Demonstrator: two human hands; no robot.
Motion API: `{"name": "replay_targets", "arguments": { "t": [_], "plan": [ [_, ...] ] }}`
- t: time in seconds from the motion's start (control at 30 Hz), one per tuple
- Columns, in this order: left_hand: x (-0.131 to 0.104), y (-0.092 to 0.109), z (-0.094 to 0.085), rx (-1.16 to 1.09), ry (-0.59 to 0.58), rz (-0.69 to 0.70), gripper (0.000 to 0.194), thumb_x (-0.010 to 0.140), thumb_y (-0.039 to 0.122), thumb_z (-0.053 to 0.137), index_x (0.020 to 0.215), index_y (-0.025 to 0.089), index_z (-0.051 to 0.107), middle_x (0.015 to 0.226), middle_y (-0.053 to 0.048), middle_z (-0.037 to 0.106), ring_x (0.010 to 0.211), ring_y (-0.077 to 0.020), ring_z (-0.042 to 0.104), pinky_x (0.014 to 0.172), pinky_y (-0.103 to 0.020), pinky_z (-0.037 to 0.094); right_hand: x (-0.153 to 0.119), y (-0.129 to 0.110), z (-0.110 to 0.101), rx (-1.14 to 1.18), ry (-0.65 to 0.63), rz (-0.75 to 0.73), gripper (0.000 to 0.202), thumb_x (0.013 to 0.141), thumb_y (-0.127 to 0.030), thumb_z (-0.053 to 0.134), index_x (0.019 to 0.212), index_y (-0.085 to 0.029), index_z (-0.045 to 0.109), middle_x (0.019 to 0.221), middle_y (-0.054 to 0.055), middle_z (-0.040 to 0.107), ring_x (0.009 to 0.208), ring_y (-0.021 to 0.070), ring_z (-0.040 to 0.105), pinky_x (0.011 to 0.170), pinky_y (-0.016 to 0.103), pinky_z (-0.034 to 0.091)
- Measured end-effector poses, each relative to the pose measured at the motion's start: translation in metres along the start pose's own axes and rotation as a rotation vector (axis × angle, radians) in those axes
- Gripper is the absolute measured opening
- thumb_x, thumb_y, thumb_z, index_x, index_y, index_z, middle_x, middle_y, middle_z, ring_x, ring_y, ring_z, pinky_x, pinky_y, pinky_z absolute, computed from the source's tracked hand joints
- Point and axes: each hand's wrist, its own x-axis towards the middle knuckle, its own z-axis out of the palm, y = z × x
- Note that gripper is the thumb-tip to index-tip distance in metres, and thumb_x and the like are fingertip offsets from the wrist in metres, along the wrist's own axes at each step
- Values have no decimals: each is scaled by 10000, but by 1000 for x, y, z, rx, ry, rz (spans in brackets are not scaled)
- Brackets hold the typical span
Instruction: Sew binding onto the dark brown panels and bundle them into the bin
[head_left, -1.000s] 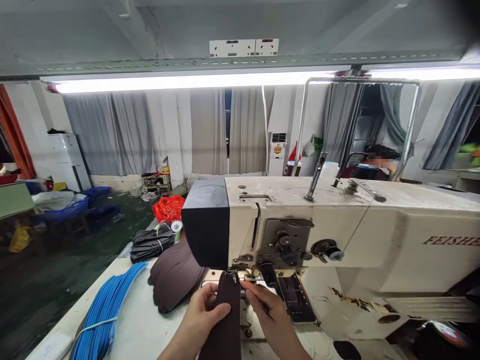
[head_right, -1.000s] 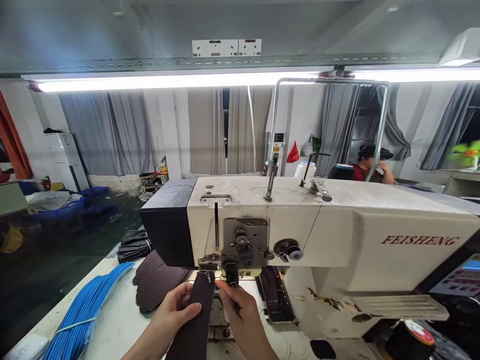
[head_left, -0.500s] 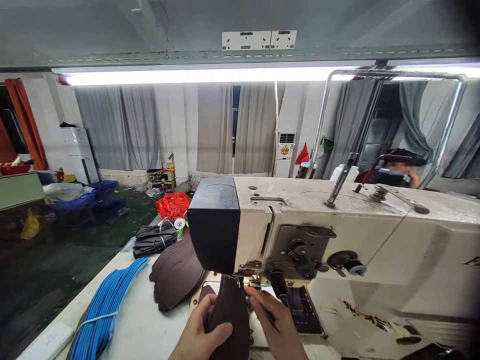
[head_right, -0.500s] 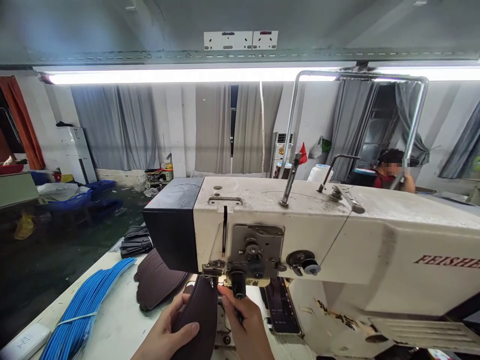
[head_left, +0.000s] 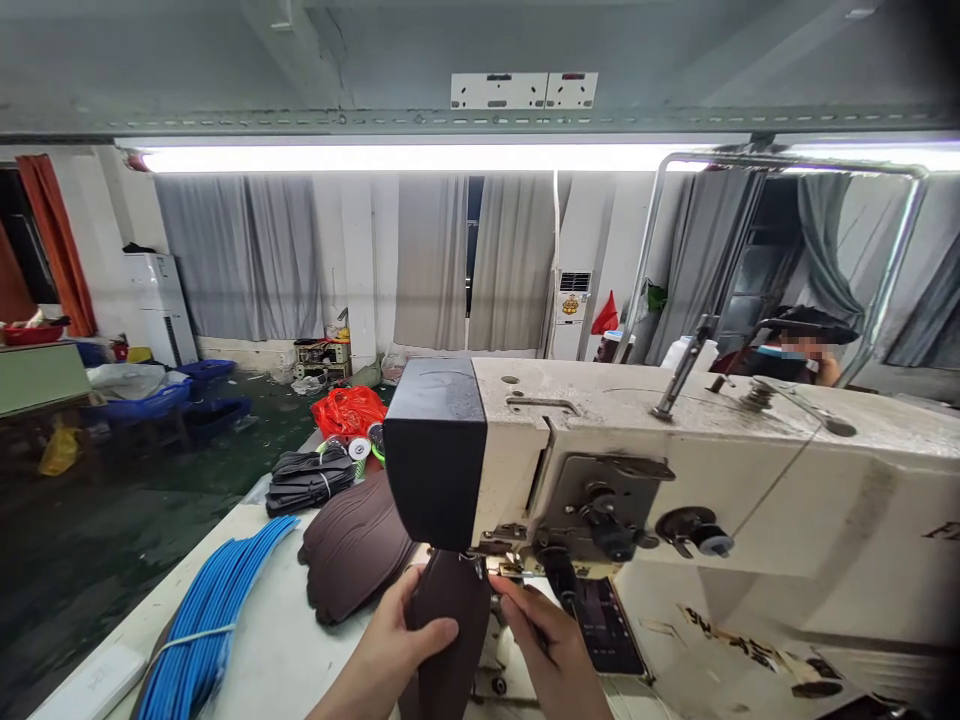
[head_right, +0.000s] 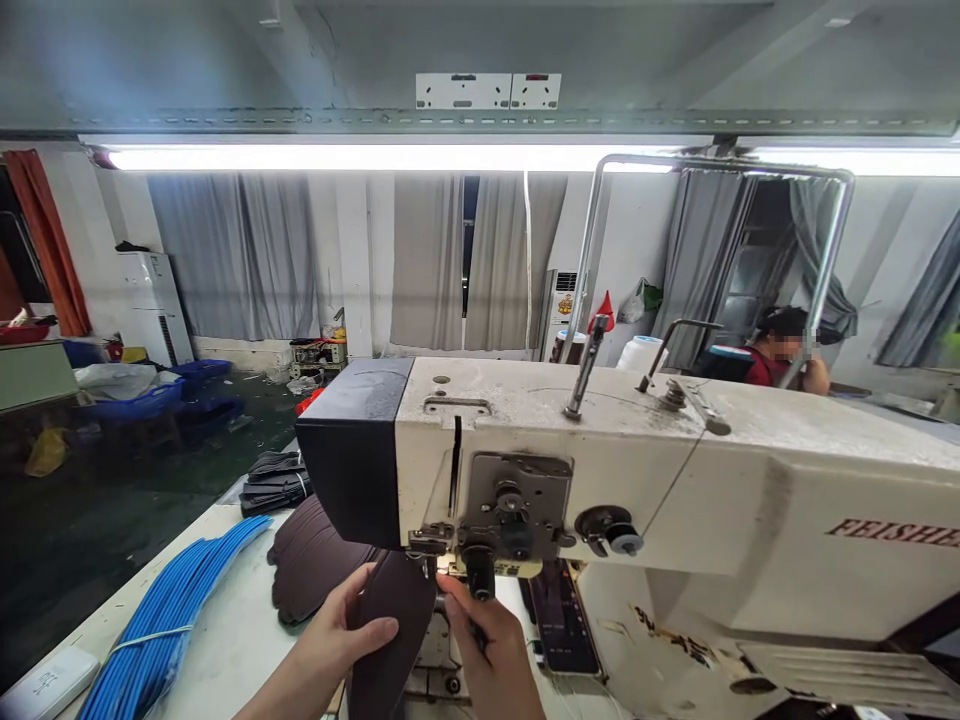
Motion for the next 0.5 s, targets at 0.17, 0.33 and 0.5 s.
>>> {"name": "replay_targets", "arguments": {
  "t": [0.17, 0.33, 0.5],
  "plan": [
    [2, -2, 11, -5, 111, 21, 670, 561, 299, 819, 1163, 216, 536, 1045, -68, 695, 907, -235, 654, 705, -273, 546, 0, 0, 0, 2, 7, -12, 322, 869, -437, 540, 1050, -245, 726, 748, 52, 724, 702, 188, 677, 641, 243, 570],
    [2, -3, 16, 42, 110, -27, 797, 598, 311, 776, 1296, 238, 398, 907, -27, 678, 584, -133, 603, 447, -204, 461, 0, 0, 1, 7, -3, -26, 314, 879, -420, 532, 1051, -238, 721, 831, 62, 733, 830, 201, 684, 767, 267, 562],
    [6, -3, 18, 64, 126, -30, 757, 598, 258, 753, 1270, 229, 404, 750, 20, 633, 482, -73, 514, 411, -168, 388, -2, 4, 2, -10, -46, -12, 307, 890, -385, 526, 1104, -238, 691, 846, 59, 721, 902, 201, 671, 836, 273, 537]
  ]
}}
